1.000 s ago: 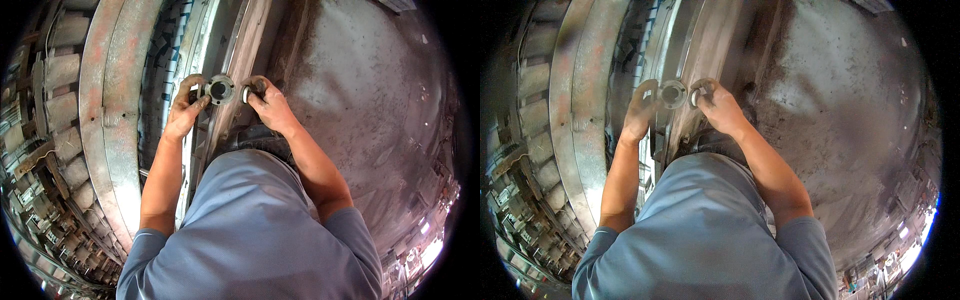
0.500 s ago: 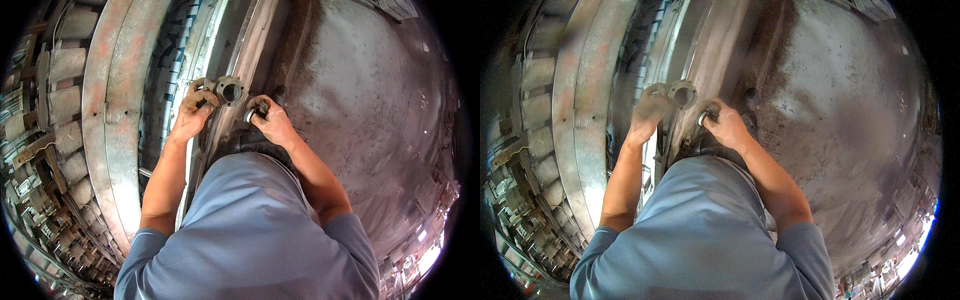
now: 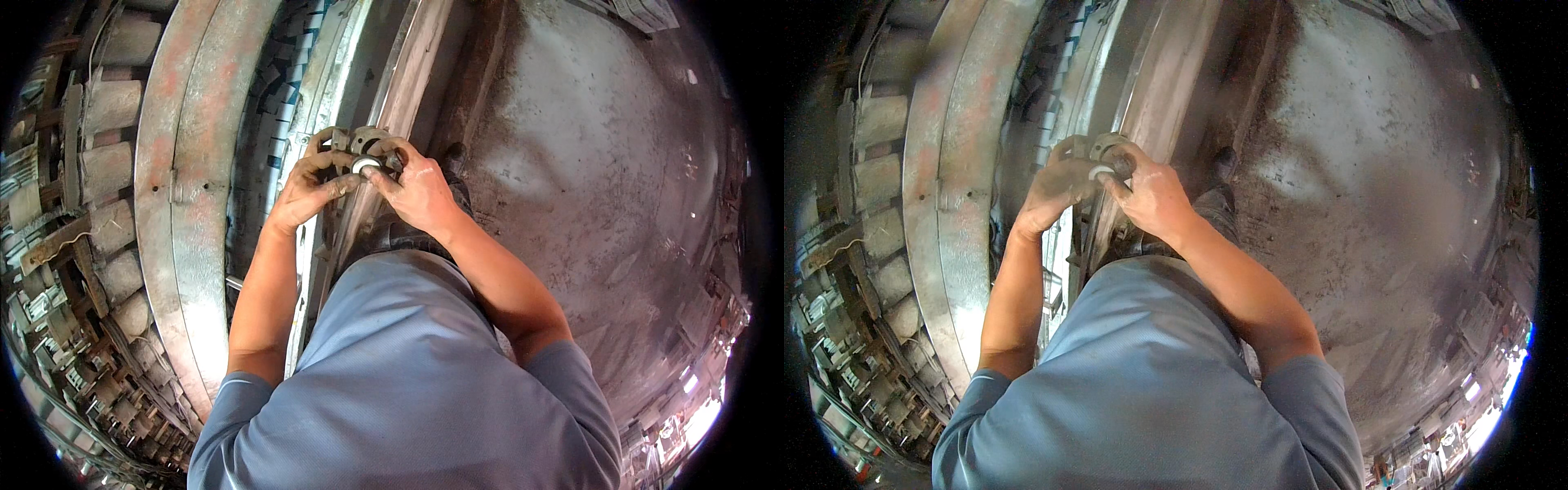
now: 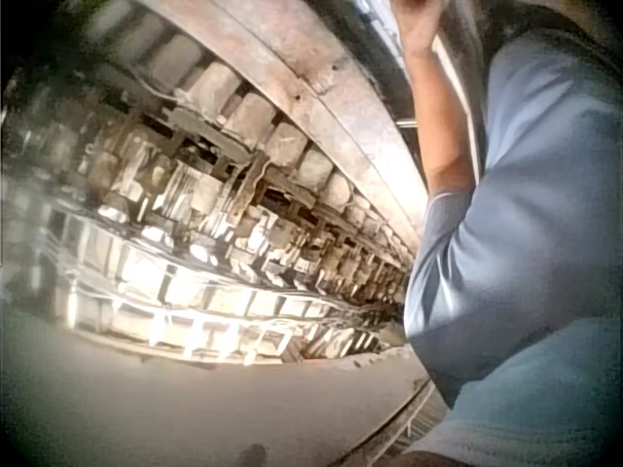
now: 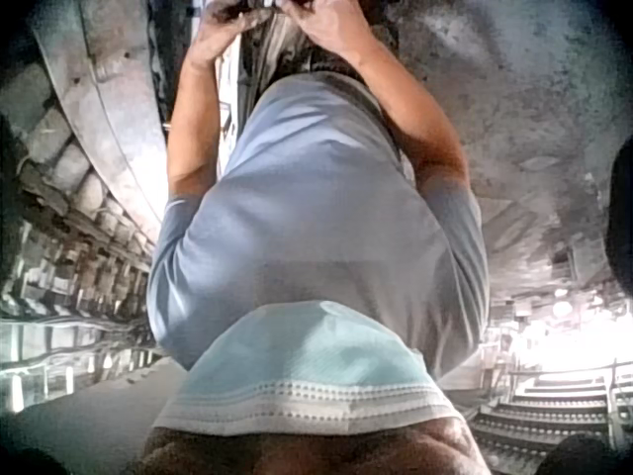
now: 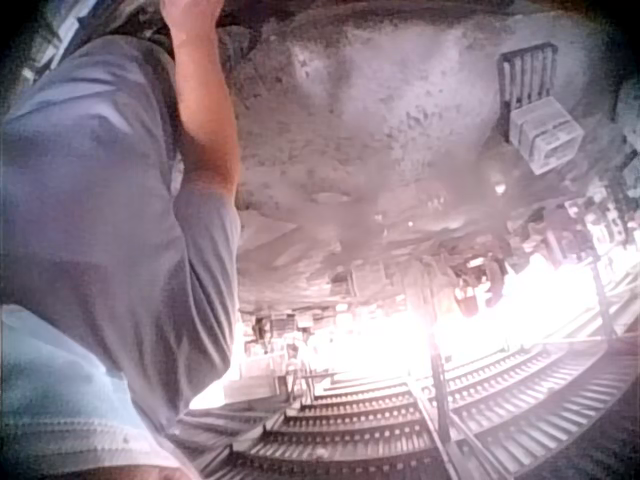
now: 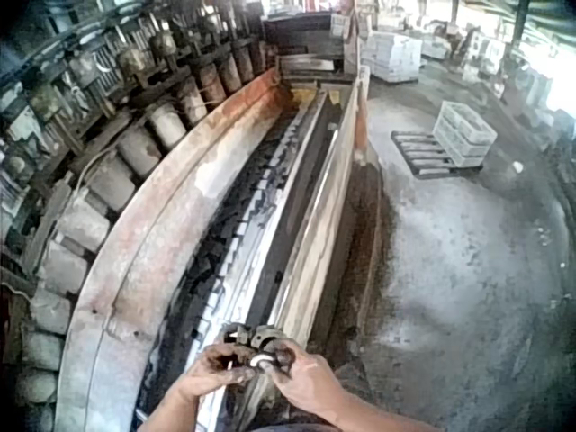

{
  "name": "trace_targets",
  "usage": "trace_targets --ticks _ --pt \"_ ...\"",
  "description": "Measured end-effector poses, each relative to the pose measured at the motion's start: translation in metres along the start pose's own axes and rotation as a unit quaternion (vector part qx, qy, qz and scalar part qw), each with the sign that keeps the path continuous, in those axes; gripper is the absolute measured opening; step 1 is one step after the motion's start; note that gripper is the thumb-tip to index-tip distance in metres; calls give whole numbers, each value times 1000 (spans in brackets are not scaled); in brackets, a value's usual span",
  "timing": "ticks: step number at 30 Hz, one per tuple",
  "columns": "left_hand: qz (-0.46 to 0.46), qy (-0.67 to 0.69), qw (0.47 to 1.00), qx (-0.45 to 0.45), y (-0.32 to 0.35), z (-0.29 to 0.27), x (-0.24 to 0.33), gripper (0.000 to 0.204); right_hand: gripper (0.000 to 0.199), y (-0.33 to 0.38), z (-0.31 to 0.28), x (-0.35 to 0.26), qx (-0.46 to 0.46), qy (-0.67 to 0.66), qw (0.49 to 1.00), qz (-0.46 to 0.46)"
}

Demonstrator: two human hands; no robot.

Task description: The person holds a small metal part and repeatedly scrapes its inner surface with a hooked tool. The person rotates the part to access different areas and continues scraping for the duration of the clip.

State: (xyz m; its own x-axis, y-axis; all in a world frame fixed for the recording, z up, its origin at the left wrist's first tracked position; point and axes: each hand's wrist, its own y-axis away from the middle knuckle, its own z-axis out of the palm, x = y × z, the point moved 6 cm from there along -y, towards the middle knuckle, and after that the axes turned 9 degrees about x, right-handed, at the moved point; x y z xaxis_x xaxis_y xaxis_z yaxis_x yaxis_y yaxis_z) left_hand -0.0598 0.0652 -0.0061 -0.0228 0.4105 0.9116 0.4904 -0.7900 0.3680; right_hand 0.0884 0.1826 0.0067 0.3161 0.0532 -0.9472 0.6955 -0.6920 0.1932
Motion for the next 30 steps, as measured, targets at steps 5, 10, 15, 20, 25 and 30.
trace_targets --ticks 5,10,15,20,25,30 --pt "10 -30 999 16 0 2 6 25 33 1 2 14 -12 -53 999 -4" --pt "12 -13 1000 25 2 7 7 18 29 1 -2 16 -19 -3 1000 -1" --pt "81 -82 992 44 4 13 9 17 29 3 -9 3 -3 -9 1000 -30" --pt "64 -17 997 49 1 9 0 16 28 4 0 11 19 -36 999 -20" --pt "48 -25 996 67 1 12 5 13 32 9 11 20 24 -44 998 -39" --pt "12 1 996 83 0 9 -9 13 45 18 2 2 35 87 985 -148"
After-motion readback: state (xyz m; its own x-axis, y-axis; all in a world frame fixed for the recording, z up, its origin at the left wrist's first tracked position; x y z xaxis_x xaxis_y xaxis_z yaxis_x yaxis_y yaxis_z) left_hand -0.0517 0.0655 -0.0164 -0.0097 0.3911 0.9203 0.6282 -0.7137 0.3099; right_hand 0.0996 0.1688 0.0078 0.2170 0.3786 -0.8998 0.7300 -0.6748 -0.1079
